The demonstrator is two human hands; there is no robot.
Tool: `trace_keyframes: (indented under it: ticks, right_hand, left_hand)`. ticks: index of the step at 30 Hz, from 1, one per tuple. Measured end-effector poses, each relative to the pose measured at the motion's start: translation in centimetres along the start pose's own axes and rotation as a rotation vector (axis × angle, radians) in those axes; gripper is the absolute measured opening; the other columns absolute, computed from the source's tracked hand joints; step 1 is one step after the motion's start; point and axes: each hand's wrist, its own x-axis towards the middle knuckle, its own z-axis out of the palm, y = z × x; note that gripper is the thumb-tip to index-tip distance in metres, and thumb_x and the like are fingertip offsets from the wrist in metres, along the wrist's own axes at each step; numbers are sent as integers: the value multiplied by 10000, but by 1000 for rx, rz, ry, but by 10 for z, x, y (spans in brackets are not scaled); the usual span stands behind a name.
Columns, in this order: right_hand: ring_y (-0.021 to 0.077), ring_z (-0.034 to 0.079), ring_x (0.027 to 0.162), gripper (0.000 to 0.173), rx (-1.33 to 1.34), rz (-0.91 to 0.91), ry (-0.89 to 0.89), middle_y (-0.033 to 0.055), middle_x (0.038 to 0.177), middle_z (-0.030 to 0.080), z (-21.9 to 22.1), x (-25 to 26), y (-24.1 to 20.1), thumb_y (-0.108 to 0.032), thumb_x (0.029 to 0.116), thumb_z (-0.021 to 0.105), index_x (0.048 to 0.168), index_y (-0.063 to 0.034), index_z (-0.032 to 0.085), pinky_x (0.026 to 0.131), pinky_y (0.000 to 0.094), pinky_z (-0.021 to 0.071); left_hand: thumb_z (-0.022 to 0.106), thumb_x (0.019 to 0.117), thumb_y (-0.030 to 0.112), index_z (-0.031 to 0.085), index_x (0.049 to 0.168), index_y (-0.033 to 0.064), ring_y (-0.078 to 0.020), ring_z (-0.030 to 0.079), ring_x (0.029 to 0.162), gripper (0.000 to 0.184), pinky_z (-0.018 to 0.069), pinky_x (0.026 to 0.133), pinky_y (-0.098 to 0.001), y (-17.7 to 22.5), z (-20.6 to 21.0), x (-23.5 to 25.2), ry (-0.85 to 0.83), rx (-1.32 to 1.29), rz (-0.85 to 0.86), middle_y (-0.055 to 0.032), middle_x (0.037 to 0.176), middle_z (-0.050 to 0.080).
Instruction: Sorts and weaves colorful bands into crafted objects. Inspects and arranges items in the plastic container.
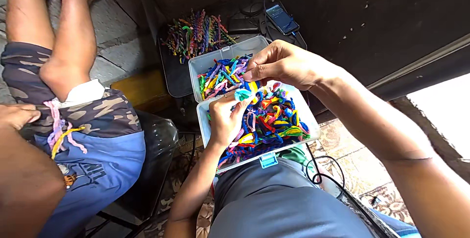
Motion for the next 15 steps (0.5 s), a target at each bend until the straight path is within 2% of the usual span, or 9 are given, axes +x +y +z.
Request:
trace_keyframes:
  ticks: [2,5,9,13,15]
  right_hand:
    - [-46,560,590,295,-15,64,-29,-93,668,651,-2,-2,-6,-27,977,577,723,-123,691,556,122,449]
    - [-43,578,593,241,-45,159,-48,-72,692,672,-3,-4,-14,-13,976,595,782,-90,714,564,114,470]
    - [-34,563,550,208,-48,232,-71,-58,646,654,-3,-4,-17,3,972,618,812,-56,738,534,113,462]
    - [-37,571,558,204,-39,246,-68,-58,668,674,-4,-4,-15,11,967,620,824,-56,749,539,111,468]
    - [-40,584,597,199,-76,173,-73,-66,695,680,-6,-4,-12,-9,974,617,832,-61,746,562,117,474]
  left_hand:
    - [682,918,-33,731,913,-72,0,703,901,63,575,846,-179,-1,0,0,-5,15,24,-65,943,750]
    - [674,913,-38,726,894,-79,8,697,899,69,568,845,-169,-2,0,0,-8,21,36,-70,940,748]
    - [677,902,-62,721,893,-84,1,700,908,50,571,851,-174,-2,-1,0,-35,-10,35,-72,947,748]
    - [684,900,-57,727,888,-74,9,697,897,47,568,844,-168,-2,-1,1,-63,-16,21,-60,931,748]
    - [687,910,-44,737,902,-64,5,701,875,54,574,830,-173,-1,-2,2,-94,-25,-16,-48,915,751]
